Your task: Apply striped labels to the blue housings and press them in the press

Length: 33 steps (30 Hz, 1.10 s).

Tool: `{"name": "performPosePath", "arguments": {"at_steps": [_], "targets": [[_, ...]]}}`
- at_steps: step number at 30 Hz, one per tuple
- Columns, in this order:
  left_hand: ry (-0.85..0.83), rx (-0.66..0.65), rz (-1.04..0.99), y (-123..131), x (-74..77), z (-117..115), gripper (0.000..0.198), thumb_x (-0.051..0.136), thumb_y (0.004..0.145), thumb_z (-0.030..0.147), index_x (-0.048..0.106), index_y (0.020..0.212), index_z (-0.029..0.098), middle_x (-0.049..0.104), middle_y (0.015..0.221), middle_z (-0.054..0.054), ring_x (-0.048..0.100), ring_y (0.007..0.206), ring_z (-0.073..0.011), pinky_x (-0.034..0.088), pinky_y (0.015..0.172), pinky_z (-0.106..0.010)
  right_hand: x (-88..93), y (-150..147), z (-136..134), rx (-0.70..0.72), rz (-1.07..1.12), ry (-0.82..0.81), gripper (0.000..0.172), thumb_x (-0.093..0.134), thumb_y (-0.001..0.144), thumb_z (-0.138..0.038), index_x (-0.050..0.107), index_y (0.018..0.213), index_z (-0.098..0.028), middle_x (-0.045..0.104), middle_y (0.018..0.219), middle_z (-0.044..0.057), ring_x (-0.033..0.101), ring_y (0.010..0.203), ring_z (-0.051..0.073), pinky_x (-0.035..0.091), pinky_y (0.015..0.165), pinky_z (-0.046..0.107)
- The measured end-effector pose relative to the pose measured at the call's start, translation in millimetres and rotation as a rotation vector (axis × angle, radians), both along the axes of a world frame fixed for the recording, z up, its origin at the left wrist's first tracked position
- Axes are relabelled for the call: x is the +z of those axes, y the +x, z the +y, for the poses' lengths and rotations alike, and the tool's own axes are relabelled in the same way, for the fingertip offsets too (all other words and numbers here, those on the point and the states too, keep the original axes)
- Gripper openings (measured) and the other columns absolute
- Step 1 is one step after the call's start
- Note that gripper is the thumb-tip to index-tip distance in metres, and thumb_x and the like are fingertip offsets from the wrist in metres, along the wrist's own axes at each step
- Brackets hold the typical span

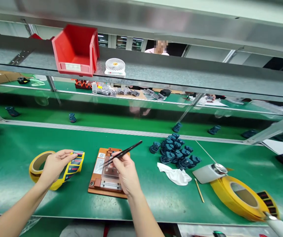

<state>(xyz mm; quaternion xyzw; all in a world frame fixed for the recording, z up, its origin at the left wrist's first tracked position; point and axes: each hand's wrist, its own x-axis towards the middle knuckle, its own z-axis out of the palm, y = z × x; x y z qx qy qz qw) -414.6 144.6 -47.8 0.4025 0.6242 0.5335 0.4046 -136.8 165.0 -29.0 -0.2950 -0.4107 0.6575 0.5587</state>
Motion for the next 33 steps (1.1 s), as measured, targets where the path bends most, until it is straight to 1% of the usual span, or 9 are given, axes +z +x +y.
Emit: {"name": "performPosePath", "arguments": {"at_steps": [4,7,12,16,20,23,27,30,33], "targets": [[0.028,0.055,-0.046,0,-1.4,-10,0.046,0.088,0.06,0.046,0.071,0.088,0.014,0.079,0.085,-0.009,0.075,0.08,-0.0251,0.059,0.067,-0.027,9.6,-49,17,0.114,-0.022,0.039,0.034,0.087,0.076,-0.038,0.07,0.097,-0.019,0.071,0.093,0.005,0.07,0.084,0.019,0.059,0.077,0.029],[0.035,0.061,-0.057,-2,-2.5,-16,0.047,0.088,0.06,0.047,0.072,0.089,0.014,0.079,0.082,-0.008,0.075,0.081,-0.0257,0.06,0.068,-0.028,11.4,-70,29,0.153,-0.055,0.063,0.037,0.087,0.076,-0.041,0.067,0.097,-0.017,0.071,0.09,0.005,0.071,0.083,0.02,0.059,0.077,0.031],[0.03,0.03,-0.006,-2,-4.5,-21,0.048,0.082,0.065,0.055,0.07,0.087,0.014,0.079,0.087,-0.01,0.076,0.084,-0.0286,0.061,0.072,-0.033,9.7,-84,39,0.207,-0.135,0.079,0.037,0.085,0.076,-0.044,0.064,0.092,-0.017,0.07,0.083,0.003,0.07,0.076,0.019,0.059,0.075,0.03],[-0.003,-0.024,0.137,0,-1.2,-20,0.052,0.072,0.071,0.063,0.069,0.092,0.015,0.079,0.092,-0.012,0.076,0.087,-0.0306,0.061,0.074,-0.035,8.1,-85,39,0.225,-0.187,0.118,0.035,0.083,0.077,-0.045,0.064,0.09,-0.018,0.07,0.083,0.003,0.07,0.076,0.019,0.058,0.076,0.032],[-0.06,-0.115,0.426,-3,7.8,-6,0.056,0.053,0.083,0.068,0.07,0.099,0.018,0.078,0.102,-0.012,0.072,0.098,-0.0319,0.056,0.088,-0.039,7.8,-72,39,0.13,-0.256,0.187,0.026,0.077,0.083,-0.041,0.064,0.088,-0.019,0.07,0.084,0.003,0.07,0.077,0.02,0.057,0.075,0.031],[-0.133,-0.185,0.691,-4,9.9,17,0.058,0.046,0.087,0.066,0.07,0.104,0.016,0.076,0.104,-0.017,0.068,0.103,-0.0398,0.048,0.095,-0.05,7.5,-47,44,0.072,-0.31,0.214,0.024,0.075,0.084,-0.04,0.063,0.089,-0.02,0.069,0.084,0.003,0.07,0.078,0.021,0.057,0.074,0.032],[-0.282,-0.27,0.953,1,2.1,51,0.071,0.047,0.086,0.064,0.062,0.128,0.009,0.074,0.098,-0.026,0.065,0.101,-0.0521,0.044,0.088,-0.063,3.0,-5,52,0.058,-0.366,0.182,0.032,0.076,0.082,-0.046,0.059,0.09,-0.02,0.067,0.084,0.002,0.07,0.079,0.021,0.057,0.076,0.033],[-0.374,-0.329,1.06,3,0.6,63,0.075,0.044,0.088,0.068,0.051,0.144,0.018,0.075,0.097,-0.022,0.066,0.1,-0.0512,0.045,0.085,-0.063,-5.2,22,59,0.077,-0.39,0.141,0.037,0.076,0.082,-0.051,0.058,0.092,-0.02,0.068,0.084,0.003,0.07,0.077,0.021,0.056,0.076,0.034],[-0.367,-0.268,1.245,7,5.4,58,0.075,0.036,0.092,0.07,0.05,0.144,0.017,0.074,0.096,-0.02,0.068,0.095,-0.0474,0.05,0.076,-0.055,-16.1,40,64,0.097,-0.398,0.121,0.039,0.077,0.082,-0.053,0.058,0.092,-0.02,0.069,0.083,0.004,0.07,0.08,0.022,0.056,0.078,0.035]]}}
